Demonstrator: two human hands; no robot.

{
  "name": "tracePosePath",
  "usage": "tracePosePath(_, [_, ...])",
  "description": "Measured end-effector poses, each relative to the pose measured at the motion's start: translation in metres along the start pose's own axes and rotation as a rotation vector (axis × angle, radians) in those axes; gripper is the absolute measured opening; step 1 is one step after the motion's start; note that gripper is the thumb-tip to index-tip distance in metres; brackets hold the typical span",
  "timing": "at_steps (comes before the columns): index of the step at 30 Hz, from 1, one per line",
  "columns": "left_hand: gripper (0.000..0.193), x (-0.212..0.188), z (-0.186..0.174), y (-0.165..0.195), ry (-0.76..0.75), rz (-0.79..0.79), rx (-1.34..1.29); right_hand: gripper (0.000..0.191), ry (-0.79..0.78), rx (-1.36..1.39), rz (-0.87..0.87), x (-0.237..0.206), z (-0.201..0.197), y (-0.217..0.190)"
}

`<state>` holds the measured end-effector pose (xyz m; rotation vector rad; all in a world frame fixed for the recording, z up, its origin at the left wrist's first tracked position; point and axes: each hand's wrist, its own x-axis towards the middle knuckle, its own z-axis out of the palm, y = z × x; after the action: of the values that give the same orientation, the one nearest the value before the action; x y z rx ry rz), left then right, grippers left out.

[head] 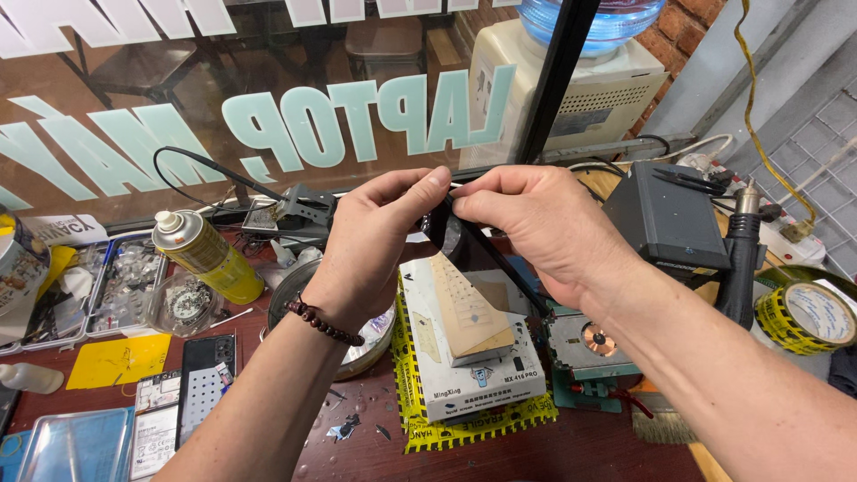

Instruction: The person assembles a smartphone by connecting internal ribbon cables, placing the battery, and fitting the back cover. They handle the phone chassis, battery, and cables, then close the device.

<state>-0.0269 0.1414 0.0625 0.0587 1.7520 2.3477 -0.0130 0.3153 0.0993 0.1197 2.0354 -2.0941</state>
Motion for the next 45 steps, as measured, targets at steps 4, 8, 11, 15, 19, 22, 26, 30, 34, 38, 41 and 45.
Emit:
tracePosePath(4, [0.034,-0.001,0.002,0.001,0.003,-0.022,-0.021,0.013,-0.003,-0.024,-0.001,-0.001,-0.002,0.001])
tracePosePath(8, [0.035,-0.003,0.002,0.002,-0.001,-0.044,-0.035,0.013,-0.006,-0.008,0.0,-0.001,-0.001,0.002])
tracePosePath(11, [0.037,-0.003,0.002,0.0,-0.032,-0.08,-0.065,0.017,0.018,-0.043,-0.024,-0.005,-0.001,0.001])
tracePosePath(15, [0.04,0.0,-0.007,0.002,-0.028,-0.203,-0.138,0.025,0.084,-0.475,-0.32,-0.015,0.001,-0.007])
tracePosePath(19, [0.045,0.001,-0.01,0.0,-0.013,-0.275,-0.162,0.035,0.149,-0.851,-0.454,-0.033,0.002,-0.011])
tracePosePath(22, [0.044,0.002,-0.01,-0.002,-0.032,-0.275,-0.183,0.035,0.138,-0.988,-0.516,-0.037,0.004,-0.013])
tracePosePath(26, [0.043,0.005,-0.009,0.0,-0.008,-0.27,-0.164,0.033,0.095,-0.966,-0.629,-0.038,0.005,-0.011])
tracePosePath(30, [0.044,0.005,-0.008,0.002,0.004,-0.27,-0.153,0.031,0.098,-1.0,-0.769,-0.037,0.005,-0.007])
tracePosePath(34, [0.047,0.004,-0.007,0.002,0.02,-0.285,-0.154,0.032,0.079,-1.043,-0.748,-0.035,0.003,-0.006])
tracePosePath(38, [0.047,0.005,-0.006,0.002,0.034,-0.289,-0.151,0.032,0.072,-0.986,-0.76,-0.035,0.002,-0.004])
tracePosePath(41, [0.047,0.004,-0.005,0.001,0.037,-0.292,-0.134,0.033,0.077,-0.975,-0.772,-0.035,0.002,-0.002])
tracePosePath(45, [0.047,0.002,-0.004,0.001,0.037,-0.283,-0.116,0.04,0.033,-0.996,-0.707,-0.031,0.0,-0.003])
